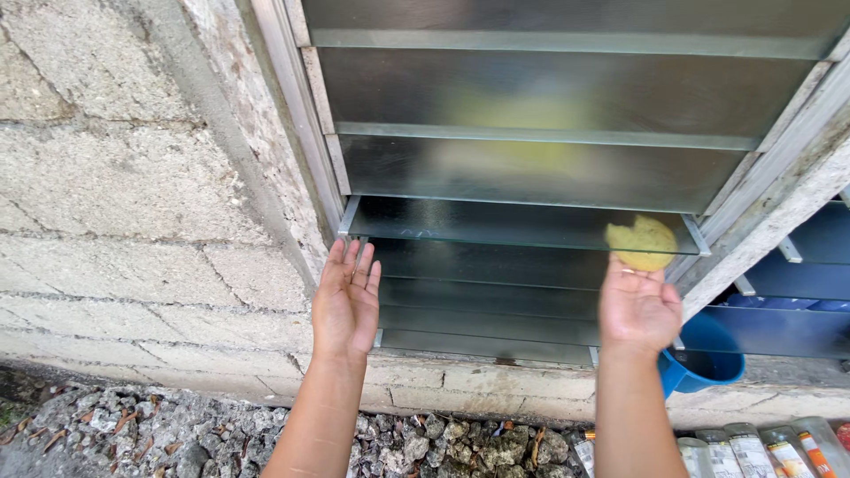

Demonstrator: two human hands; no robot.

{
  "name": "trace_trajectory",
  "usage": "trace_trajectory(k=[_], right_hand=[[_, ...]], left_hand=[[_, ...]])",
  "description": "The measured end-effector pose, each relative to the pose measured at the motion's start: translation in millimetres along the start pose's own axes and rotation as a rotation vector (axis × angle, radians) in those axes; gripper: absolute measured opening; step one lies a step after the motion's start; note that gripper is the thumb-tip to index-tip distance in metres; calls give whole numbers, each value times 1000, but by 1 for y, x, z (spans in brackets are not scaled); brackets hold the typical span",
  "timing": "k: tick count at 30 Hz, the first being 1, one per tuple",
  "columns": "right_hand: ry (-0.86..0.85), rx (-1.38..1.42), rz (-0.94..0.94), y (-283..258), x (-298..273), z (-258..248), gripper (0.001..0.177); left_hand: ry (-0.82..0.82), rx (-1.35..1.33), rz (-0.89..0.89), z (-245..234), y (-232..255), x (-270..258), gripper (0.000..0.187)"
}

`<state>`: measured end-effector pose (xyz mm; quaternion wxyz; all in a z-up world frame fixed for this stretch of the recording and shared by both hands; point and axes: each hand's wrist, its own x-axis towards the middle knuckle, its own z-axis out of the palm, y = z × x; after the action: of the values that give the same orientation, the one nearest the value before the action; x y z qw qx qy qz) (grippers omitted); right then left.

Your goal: The person cleans glass window slats with a sponge dipped in a blue bucket of water, wiping both sides of the glass louvers.

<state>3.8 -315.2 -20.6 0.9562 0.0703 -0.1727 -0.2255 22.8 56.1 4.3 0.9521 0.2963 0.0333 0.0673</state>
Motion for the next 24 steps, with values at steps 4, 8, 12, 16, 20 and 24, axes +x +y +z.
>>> trace_trajectory(k=[4, 8, 12, 16, 20, 24], right_hand=[[-108, -273, 300, 103, -33, -17, 76], [150, -111, 558, 214, -73, -21, 66], [231, -88, 616, 226, -76, -17, 67], [149, -74, 319, 158, -49, -12, 68], [165, 17, 115, 146, -22, -30, 65], [-21, -15, 279, 206, -2, -61, 67]], left_hand=[[-6, 39, 15, -8, 9, 4, 68], [-24, 102, 1, -13, 18, 6, 67], [-62, 181, -41, -13, 27, 5, 68], [-78, 274, -112, -13, 38, 5, 68], [-99, 318, -139, -16, 39, 9, 66], [-123, 362, -182, -20, 40, 13, 67]])
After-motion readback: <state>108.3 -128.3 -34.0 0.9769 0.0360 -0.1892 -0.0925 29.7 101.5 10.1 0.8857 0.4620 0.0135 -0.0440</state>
